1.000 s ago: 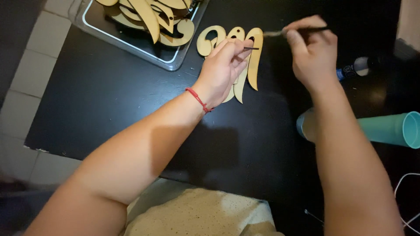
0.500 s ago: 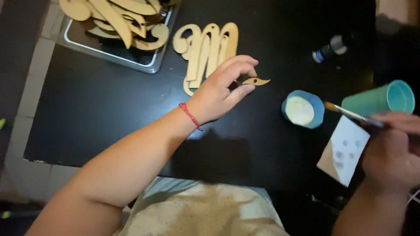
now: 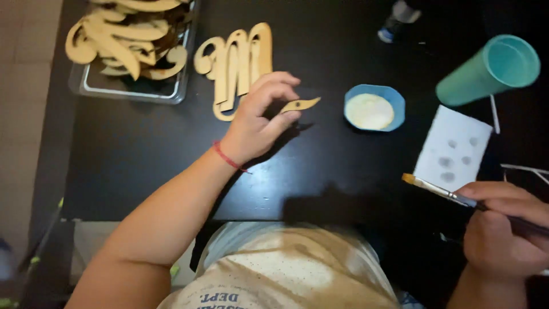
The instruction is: Applying glue or paint to wooden letters and decorative cutouts using a brush for assembly.
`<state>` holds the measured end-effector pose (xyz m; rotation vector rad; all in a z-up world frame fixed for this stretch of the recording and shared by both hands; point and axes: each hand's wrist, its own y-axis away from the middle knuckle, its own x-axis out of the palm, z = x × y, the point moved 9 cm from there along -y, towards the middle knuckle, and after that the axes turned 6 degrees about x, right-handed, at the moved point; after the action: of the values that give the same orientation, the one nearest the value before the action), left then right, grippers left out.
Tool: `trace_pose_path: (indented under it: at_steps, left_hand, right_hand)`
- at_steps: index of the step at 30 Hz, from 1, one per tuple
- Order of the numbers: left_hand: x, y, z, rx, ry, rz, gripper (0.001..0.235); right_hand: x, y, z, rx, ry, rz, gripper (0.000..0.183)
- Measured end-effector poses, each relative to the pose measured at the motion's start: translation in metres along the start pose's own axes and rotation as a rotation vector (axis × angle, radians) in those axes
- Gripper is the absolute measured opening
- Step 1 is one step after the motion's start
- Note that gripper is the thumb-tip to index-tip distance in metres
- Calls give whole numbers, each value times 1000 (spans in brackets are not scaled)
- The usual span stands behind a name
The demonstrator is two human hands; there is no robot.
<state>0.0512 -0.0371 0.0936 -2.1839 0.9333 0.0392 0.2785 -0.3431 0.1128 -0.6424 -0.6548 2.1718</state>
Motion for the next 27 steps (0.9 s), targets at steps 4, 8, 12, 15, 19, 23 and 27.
trace_pose_path:
  at_steps: [4,8,12,15,19,23,27]
  left_hand:
    - [12,2,-3,73,-80,18,18]
    - [34,-1,-19,37,-178,81,18]
    - [51,-22,-25,36,-194,105,16]
    - [60,-49,-10,18,-187,115,15]
    - [83,-85,37,-48,-192,168,14]
    - [113,-112,93,-59,-330,255,12]
    - [120,-124,112,-167,-574,352,6]
  right_hand:
    - [-34,1,4,0,-53,-43,18]
    - [-92,15,1,-100,-63,-118,25]
    - [-141,50,-28,38,236,0,41]
    - [-134,58,-32,115,590,21,33]
    - [-115,51,-20,-41,194,-75,26]
    - [-117,55,-27,40,186,-186,36]
    - [-106,43,8,26,225,-420,20]
